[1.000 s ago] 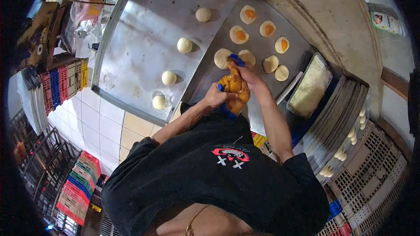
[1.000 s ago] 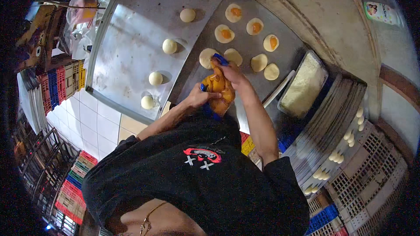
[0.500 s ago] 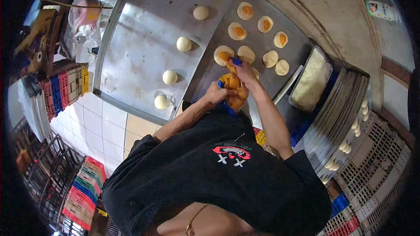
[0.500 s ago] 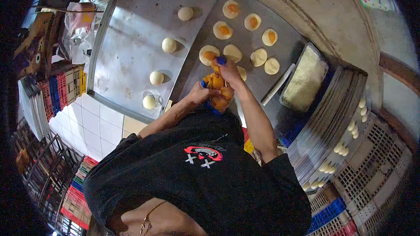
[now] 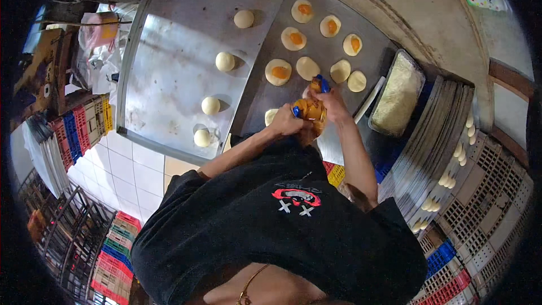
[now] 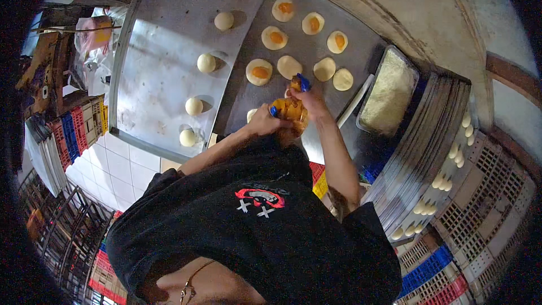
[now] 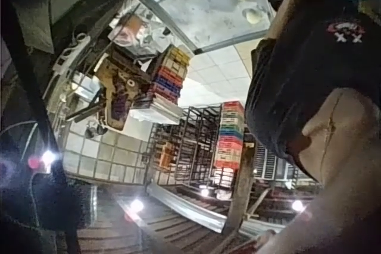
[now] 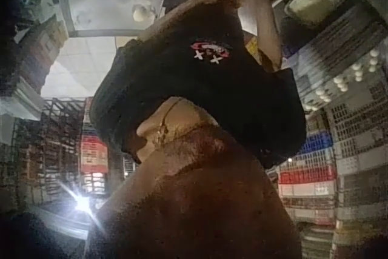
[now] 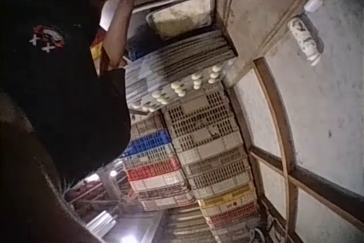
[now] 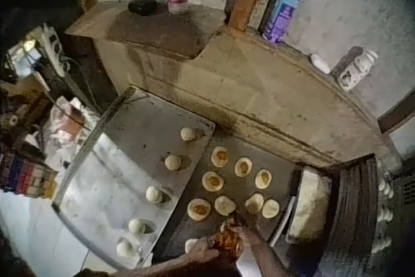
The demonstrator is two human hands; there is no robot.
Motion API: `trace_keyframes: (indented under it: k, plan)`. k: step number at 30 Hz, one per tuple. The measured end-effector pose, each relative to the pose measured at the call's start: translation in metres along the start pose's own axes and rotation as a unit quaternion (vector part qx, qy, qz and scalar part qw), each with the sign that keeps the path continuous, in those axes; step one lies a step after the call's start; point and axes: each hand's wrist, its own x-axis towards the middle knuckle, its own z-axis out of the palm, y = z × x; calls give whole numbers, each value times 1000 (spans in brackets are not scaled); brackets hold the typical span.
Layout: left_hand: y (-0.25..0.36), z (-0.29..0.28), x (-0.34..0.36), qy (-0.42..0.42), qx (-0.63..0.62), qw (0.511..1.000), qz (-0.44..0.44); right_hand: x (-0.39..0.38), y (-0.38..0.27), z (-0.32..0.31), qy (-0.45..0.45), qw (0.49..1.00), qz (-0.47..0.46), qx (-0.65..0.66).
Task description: Shaping bread dough balls and adding a filling or topping onto them using a piping bag.
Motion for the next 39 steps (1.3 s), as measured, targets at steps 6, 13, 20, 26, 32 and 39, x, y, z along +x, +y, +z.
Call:
trace_keyframes:
  k: [6,13,20,26,32,39]
  plan:
    - [-30,7,27,22,-86,996,-14,22,-14,26,91,996,11,9]
    - [15,-2,14,23,-69,995,-71,40,0,7,122,990,27,-63]
    - [-23,16,27,-22,-86,996,-30,19,0,0,127,992,-25,0]
    - [22,24,17,-38,52,998,-21,-20,-4,-30,162,976,-34,139]
    - [22,76,63,-9,24,993,-112,9,-12,-65,247,962,-86,-75]
    - [-49,98,102,31,24,999,-2,35,0,-78,231,968,-65,-73]
